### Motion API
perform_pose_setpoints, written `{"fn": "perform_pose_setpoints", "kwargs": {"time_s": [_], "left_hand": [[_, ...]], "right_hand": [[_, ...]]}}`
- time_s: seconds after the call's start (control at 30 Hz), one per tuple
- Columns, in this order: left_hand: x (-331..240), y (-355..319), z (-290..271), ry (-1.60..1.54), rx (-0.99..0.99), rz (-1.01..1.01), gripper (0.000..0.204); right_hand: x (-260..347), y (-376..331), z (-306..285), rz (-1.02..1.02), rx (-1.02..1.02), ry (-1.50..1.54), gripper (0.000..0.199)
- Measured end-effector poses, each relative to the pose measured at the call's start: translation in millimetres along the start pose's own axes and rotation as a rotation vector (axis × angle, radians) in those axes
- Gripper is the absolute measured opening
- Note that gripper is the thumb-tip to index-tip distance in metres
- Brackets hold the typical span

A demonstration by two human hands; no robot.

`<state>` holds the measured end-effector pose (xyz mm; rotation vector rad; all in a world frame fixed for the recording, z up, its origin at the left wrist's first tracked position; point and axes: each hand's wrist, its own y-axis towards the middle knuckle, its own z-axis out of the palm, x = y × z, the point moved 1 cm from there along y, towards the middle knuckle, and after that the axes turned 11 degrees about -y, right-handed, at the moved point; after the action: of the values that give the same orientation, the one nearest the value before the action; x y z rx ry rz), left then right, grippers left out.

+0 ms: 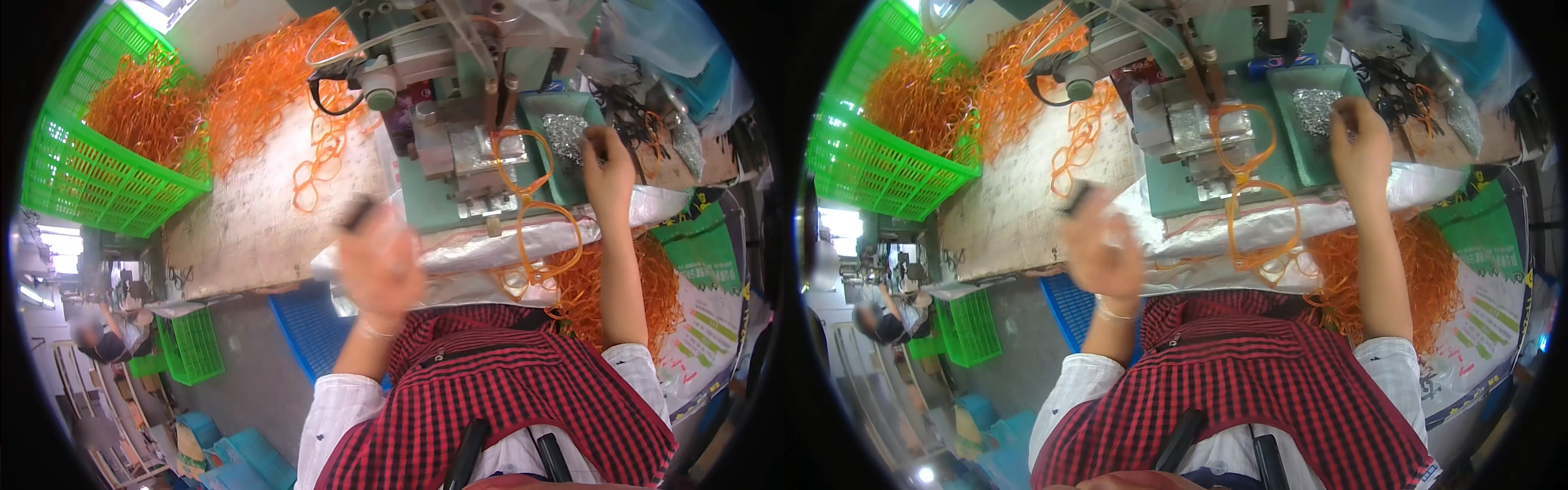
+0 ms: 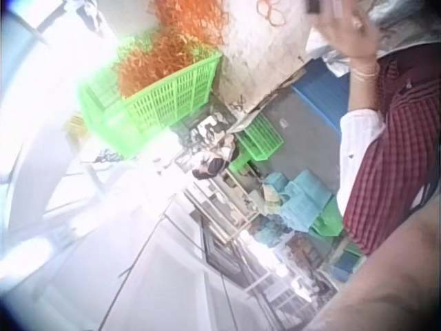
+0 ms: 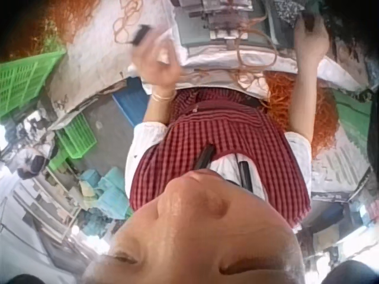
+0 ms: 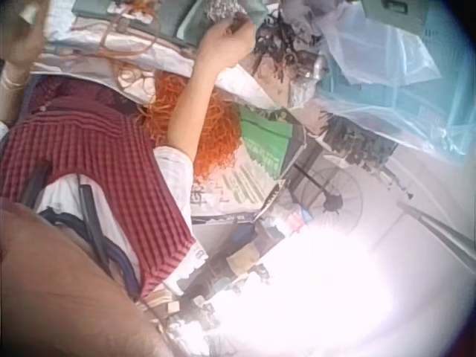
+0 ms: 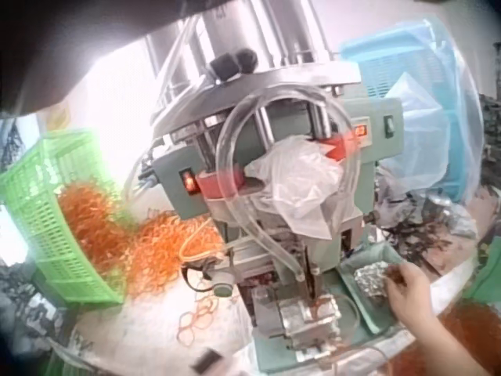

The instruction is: The person repeatedly picks up orange plastic spectacle frames and small metal components, places them into a press machine, and removes the assembled units. The person handles the frames and components by hand throughout the process.

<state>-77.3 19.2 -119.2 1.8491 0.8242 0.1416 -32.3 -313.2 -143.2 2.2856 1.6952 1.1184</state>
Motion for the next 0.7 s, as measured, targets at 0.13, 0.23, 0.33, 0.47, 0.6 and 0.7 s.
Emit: {"fn": "perform_pose_setpoints", "kwargs": {"time_s": [0.13,0.23,0.33,0.47,0.6,0.7], "left_hand": [[84.3,53.6,-40.7,0.369,-0.078,-0.267,0.022],[185.9,2.5,-34.4,0.669,0.292,-0.433,0.025],[217.8,-14.9,-8.4,0.583,0.283,-0.521,0.022],[243.3,42.2,31.7,0.046,-0.02,-0.599,0.022],[294.9,69.5,116.2,-0.034,0.183,-0.112,0.025],[294.8,49.1,124.6,-0.009,0.259,-0.276,0.029]], "right_hand": [[-6.6,4.2,-3.5,-0.092,-0.085,0.043,0.018],[10.7,6.0,8.6,-0.11,-0.063,0.153,0.015],[-6.0,-1.3,7.6,-0.069,-0.101,0.106,0.014],[7.6,-2.1,2.0,0.105,-0.055,0.328,0.013],[23.8,10.5,11.8,0.17,0.044,0.449,0.015],[20.0,3.9,4.8,0.156,0.111,0.363,0.015]]}}
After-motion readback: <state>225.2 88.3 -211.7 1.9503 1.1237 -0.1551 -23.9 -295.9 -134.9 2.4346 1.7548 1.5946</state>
